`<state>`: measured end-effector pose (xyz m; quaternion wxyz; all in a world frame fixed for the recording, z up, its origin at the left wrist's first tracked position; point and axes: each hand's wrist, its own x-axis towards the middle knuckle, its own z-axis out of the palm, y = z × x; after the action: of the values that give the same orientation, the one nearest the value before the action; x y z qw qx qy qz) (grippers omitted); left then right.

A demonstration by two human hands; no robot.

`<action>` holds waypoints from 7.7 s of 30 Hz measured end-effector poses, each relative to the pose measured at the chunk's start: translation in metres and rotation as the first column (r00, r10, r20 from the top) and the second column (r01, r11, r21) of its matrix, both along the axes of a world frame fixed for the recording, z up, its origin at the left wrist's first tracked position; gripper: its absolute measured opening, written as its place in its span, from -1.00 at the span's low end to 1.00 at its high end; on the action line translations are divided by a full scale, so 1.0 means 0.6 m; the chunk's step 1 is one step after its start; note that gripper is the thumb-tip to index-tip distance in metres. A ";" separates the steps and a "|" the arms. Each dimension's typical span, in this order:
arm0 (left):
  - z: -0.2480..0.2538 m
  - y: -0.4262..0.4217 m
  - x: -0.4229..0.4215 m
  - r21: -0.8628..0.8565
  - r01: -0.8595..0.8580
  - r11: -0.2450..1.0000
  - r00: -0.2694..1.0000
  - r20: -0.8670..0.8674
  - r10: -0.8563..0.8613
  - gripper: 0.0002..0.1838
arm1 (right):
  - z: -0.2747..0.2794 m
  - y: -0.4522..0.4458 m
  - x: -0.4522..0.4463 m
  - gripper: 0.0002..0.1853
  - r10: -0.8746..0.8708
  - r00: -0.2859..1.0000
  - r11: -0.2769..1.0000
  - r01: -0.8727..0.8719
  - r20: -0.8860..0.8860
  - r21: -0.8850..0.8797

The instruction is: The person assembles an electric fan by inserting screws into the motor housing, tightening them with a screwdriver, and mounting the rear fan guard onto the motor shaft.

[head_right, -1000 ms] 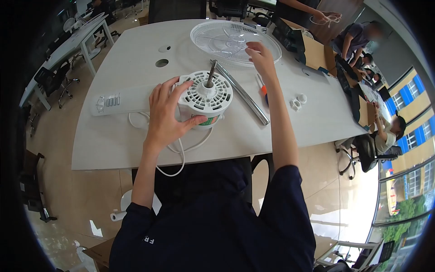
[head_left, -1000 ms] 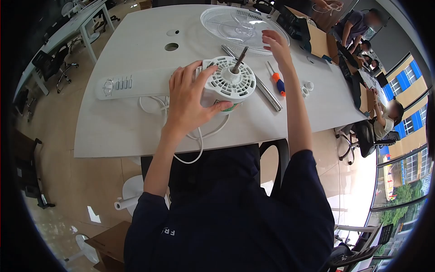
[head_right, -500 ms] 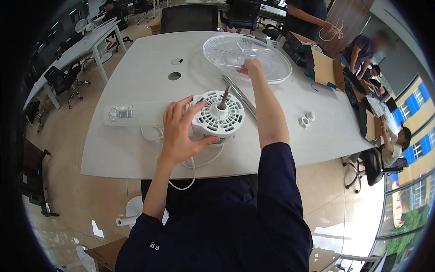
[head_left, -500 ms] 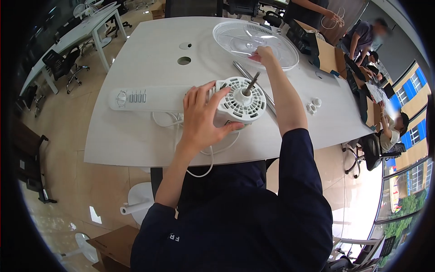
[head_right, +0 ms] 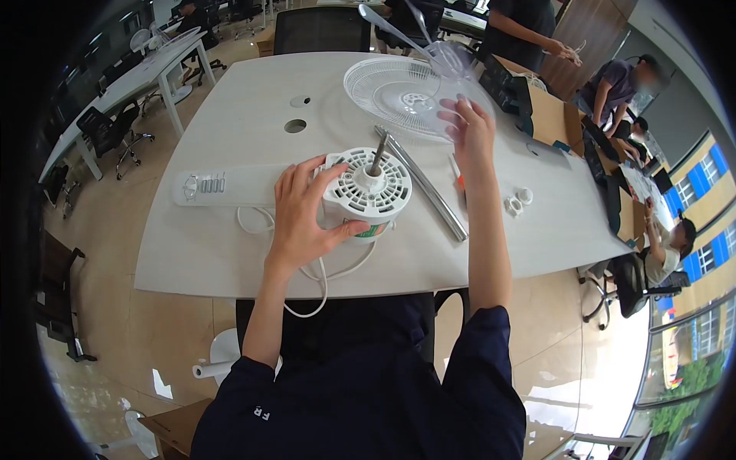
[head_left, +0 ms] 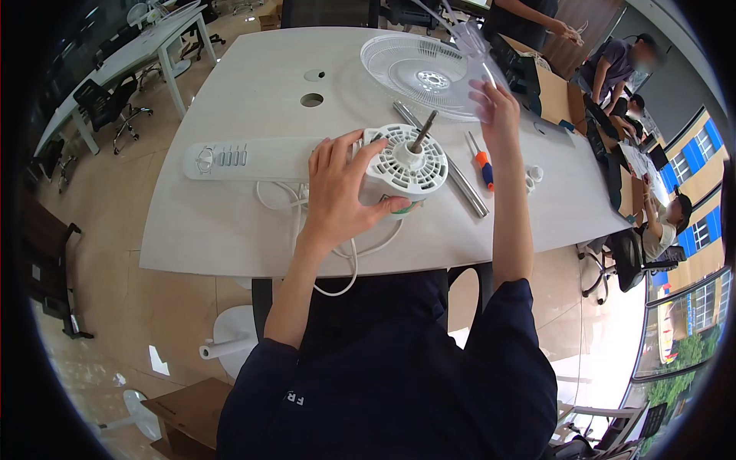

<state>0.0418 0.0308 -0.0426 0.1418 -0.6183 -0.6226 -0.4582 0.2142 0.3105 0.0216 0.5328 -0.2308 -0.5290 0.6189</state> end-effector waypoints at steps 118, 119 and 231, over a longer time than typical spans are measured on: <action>0.029 -0.013 -0.002 -0.098 0.001 0.995 0.998 0.063 0.005 -0.09 | -0.243 0.176 0.404 -0.39 -0.686 0.330 0.710 0.497 0.649 0.499; 0.030 -0.012 -0.004 -0.095 -0.004 0.995 0.998 0.064 0.010 -0.09 | -0.238 0.174 0.404 -0.39 -0.686 0.333 0.712 0.493 0.646 0.501; 0.067 0.007 0.001 -0.218 -0.012 0.976 0.994 -0.108 -0.012 -0.02 | -0.187 0.212 0.445 -0.73 -0.275 0.770 0.906 0.408 0.576 -0.113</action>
<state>0.0424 0.0352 -0.0024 0.1067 -0.6544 -0.6604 -0.3526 0.4815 0.4375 -0.0903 0.4326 -0.5512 -0.5315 0.4759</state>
